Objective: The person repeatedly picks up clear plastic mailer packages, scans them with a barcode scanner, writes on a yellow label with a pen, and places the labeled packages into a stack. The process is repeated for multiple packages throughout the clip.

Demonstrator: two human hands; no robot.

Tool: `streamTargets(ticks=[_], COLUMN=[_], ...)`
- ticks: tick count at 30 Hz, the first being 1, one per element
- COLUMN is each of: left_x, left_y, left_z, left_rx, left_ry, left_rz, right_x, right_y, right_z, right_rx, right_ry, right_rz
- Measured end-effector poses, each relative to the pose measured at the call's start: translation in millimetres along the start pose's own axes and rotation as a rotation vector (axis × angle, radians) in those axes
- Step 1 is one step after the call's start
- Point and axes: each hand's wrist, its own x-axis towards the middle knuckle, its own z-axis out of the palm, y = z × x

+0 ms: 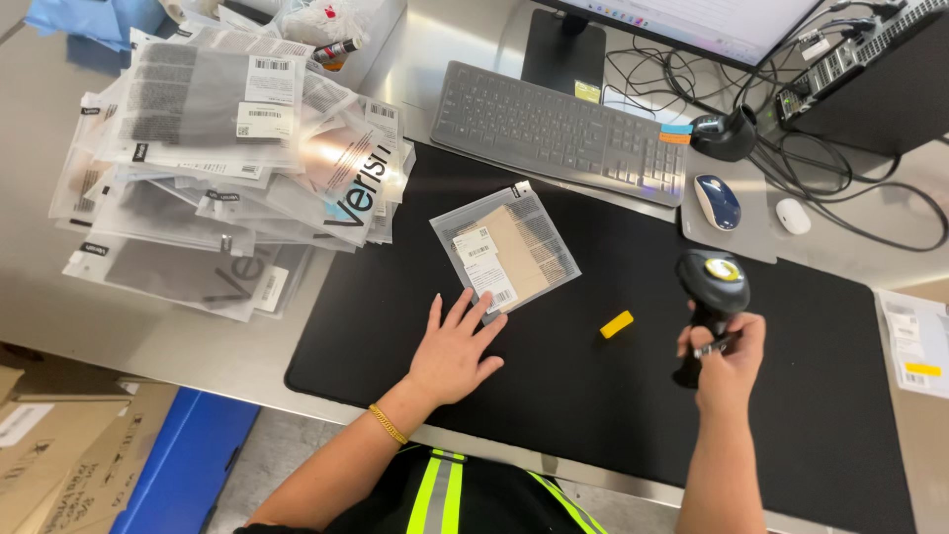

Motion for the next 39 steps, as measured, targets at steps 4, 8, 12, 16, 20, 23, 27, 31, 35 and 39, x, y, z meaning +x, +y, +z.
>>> streamTargets(ticks=[4,8,12,16,20,23,27,31,35,39], left_x=[0.9,-7.0,-9.0,-9.3,-8.5,-9.2,-8.2,-1.9,13.6,54.7], left_y=[1.0,0.5,1.2,3.2,3.1,3.5,3.5,0.5,18.8,68.7], left_z=[-6.7,5.8,8.4,8.0,5.6,6.0,3.4,-4.5,-10.5,26.5], left_rx=[-0.060,-0.126,-0.105,-0.089,-0.081,-0.076,-0.095,-0.104,-0.077,-0.289], left_ry=[0.053,0.176,0.267,0.278,0.255,0.252,0.264,0.239,0.256,0.192], left_rz=[-0.018,-0.050,-0.065,-0.063,-0.069,-0.069,-0.043,-0.014,-0.046,0.233], right_x=[-12.6,-25.2,-36.6,-47.3,-46.8,-46.3,-32.8,-2.4,39.2,55.8], right_y=[-41.0,-51.1,-45.9,-36.4,-30.4,-28.4,-30.2,-11.5,16.6,34.0], right_z=[44.9,69.7,92.2,109.0,122.9,118.4,83.5,30.1,1.5,-5.5], right_rx=[0.269,0.322,0.367,0.336,0.339,0.352,0.375,-0.132,-1.030,-1.214], right_ry=[-0.142,-0.307,-0.471,-0.506,-0.542,-0.559,-0.476,-0.291,-0.050,0.017], right_rz=[0.040,0.141,0.237,0.375,0.456,0.461,0.362,0.138,0.030,0.154])
